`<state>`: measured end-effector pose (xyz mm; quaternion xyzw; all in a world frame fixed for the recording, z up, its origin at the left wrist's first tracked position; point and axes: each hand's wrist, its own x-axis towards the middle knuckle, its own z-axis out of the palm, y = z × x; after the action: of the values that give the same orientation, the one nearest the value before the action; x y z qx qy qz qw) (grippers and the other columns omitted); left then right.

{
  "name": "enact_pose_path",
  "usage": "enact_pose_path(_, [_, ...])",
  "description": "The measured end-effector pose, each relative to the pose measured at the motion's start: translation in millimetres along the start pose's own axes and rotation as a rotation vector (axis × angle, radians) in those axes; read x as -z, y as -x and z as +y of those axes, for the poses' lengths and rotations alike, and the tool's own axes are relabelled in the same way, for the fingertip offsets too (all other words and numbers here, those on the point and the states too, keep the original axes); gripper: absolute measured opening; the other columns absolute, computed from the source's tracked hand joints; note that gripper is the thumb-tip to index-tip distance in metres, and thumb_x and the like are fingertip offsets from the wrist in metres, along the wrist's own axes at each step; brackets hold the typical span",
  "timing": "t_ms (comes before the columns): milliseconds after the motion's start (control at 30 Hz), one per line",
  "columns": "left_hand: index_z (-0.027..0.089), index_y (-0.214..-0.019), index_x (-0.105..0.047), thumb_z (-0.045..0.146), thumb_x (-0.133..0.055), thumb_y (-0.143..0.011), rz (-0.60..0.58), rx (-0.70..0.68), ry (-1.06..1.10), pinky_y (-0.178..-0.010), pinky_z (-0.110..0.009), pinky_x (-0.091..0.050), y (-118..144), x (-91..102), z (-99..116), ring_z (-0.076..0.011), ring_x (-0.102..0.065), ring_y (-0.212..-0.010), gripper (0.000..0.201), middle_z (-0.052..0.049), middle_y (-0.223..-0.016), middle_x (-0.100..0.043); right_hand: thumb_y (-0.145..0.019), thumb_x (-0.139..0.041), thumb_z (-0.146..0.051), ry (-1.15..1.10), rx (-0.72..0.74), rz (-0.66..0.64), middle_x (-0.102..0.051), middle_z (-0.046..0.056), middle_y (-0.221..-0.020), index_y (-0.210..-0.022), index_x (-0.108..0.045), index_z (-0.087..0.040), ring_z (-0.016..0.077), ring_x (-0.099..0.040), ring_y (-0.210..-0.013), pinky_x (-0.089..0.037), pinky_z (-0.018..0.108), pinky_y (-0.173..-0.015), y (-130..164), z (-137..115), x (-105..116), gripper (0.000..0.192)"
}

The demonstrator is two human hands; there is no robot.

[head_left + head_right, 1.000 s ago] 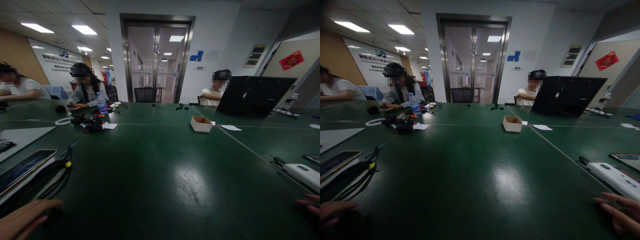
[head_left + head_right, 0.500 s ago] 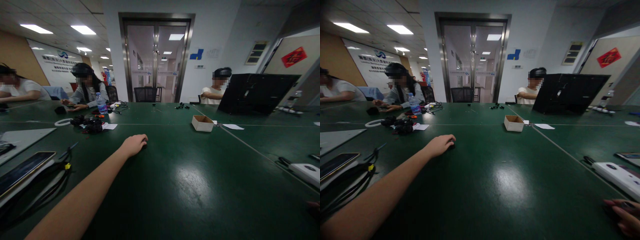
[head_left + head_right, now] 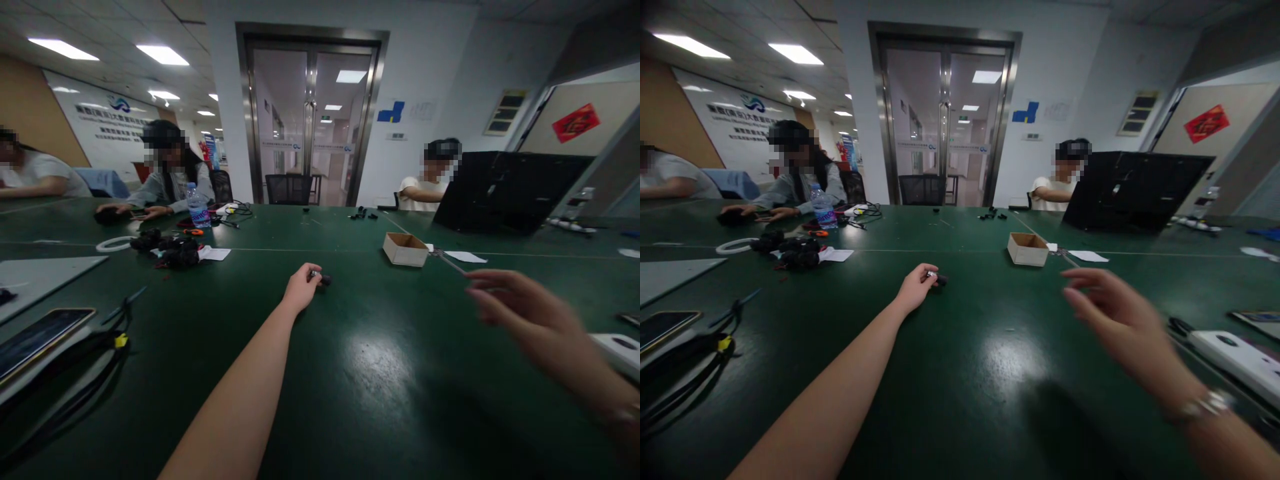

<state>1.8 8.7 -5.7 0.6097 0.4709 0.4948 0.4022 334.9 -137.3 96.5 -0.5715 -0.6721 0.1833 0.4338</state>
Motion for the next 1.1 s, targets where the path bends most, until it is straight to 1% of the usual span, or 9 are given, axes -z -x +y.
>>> enact_pose_path(67, [0.017,-0.102,-0.062,0.015,-0.056,-0.083,0.035,-0.002,0.066,-0.070,-0.025,-0.050,-3.0,1.6,1.2,-0.0148,-0.065,-0.081,0.020,-0.008,-0.100,-0.067,-0.073,-0.074,-0.050,-0.158,-0.078,-0.259,-0.062,0.011,-0.102,-0.113,-0.060,-0.028,0.0192,-0.062,-0.065,-0.053,0.031,-0.052,-34.5,-9.7,-64.5,0.048])
enact_pose_path(133, [0.016,-0.100,-0.062,0.017,-0.059,-0.082,0.078,0.009,0.140,-0.064,-0.023,-0.049,-5.3,3.6,2.8,-0.0159,-0.064,-0.083,0.018,-0.008,-0.097,-0.067,-0.069,-0.080,-0.041,-0.319,-0.182,-0.387,-0.064,0.006,-0.090,-0.111,-0.058,-0.024,0.0150,-0.060,-0.054,-0.049,0.025,-0.043,-67.0,-15.3,-131.8,0.050])
enact_pose_path(233, [0.016,-0.098,-0.062,0.023,-0.063,-0.079,0.163,0.012,0.245,-0.062,-0.021,-0.050,-7.4,7.5,3.2,-0.0164,-0.064,-0.084,0.020,-0.008,-0.093,-0.067,-0.084,-0.067,-0.042,-0.609,-0.381,-0.442,-0.060,-0.001,-0.062,-0.103,-0.052,-0.019,0.0125,-0.056,-0.041,-0.042,0.019,-0.035,-99.7,-19.2,-210.9,0.034])
enact_pose_path(333, [0.015,-0.096,-0.062,0.026,-0.066,-0.078,0.210,0.020,0.309,-0.062,-0.021,-0.051,-9.1,10.8,1.3,-0.0153,-0.063,-0.081,0.022,-0.007,-0.089,-0.065,-0.094,-0.056,-0.038,-0.880,-0.379,-0.349,-0.060,0.000,-0.058,-0.093,-0.051,-0.017,0.0104,-0.056,-0.043,-0.043,0.016,-0.039,-109.6,-21.5,-249.9,0.021])
enact_pose_path(400, [0.015,-0.095,-0.062,0.027,-0.068,-0.076,0.209,0.036,0.322,-0.062,-0.022,-0.051,-9.9,11.8,0.3,-0.0148,-0.063,-0.079,0.023,-0.006,-0.087,-0.065,-0.095,-0.055,-0.031,-0.931,-0.350,-0.273,-0.058,-0.001,-0.056,-0.088,-0.051,-0.017,0.0090,-0.054,-0.042,-0.040,0.014,-0.038,-109.0,-21.5,-257.9,0.017])
enact_pose_path(567, [0.015,-0.089,-0.063,0.034,-0.072,-0.074,0.174,0.074,0.275,-0.056,-0.020,-0.050,-12.9,11.0,0.8,-0.0128,-0.061,-0.072,0.026,-0.006,-0.086,-0.064,-0.090,-0.062,-0.023,-1.037,-0.380,-0.253,-0.059,-0.001,-0.057,-0.089,-0.053,-0.017,0.0103,-0.057,-0.045,-0.044,0.016,-0.041,-108.0,-16.5,-253.4,0.011])
enact_pose_path(767, [0.013,-0.077,-0.063,0.037,-0.067,-0.077,0.296,0.152,0.197,-0.045,-0.018,-0.042,-24.2,6.6,1.2,-0.0081,-0.048,-0.052,0.024,0.000,-0.063,-0.054,-0.090,-0.057,-0.016,-1.046,-0.436,-0.177,-0.059,-0.001,-0.057,-0.097,-0.054,-0.016,0.0112,-0.058,-0.045,-0.047,0.017,-0.042,-112.2,-18.8,-253.7,0.007])
enact_pose_path(933, [0.016,-0.089,-0.068,0.039,-0.070,-0.072,0.260,0.069,0.215,-0.048,-0.017,-0.042,-21.0,4.8,1.6,-0.0106,-0.054,-0.061,0.029,-0.003,-0.071,-0.060,-0.090,-0.057,-0.015,-1.072,-0.444,-0.185,-0.062,0.001,-0.060,-0.097,-0.055,-0.016,0.0120,-0.059,-0.047,-0.050,0.019,-0.046,-113.2,-19.5,-253.2,0.008])
enact_pose_path(1100, [0.017,-0.093,-0.069,0.034,-0.069,-0.073,0.231,0.066,0.239,-0.051,-0.018,-0.046,-16.6,7.6,1.9,-0.0132,-0.058,-0.071,0.026,-0.006,-0.086,-0.066,-0.089,-0.057,-0.015,-1.099,-0.439,-0.202,-0.063,0.003,-0.062,-0.098,-0.056,-0.016,0.0130,-0.060,-0.049,-0.053,0.021,-0.048,-112.4,-18.3,-251.3,0.009])
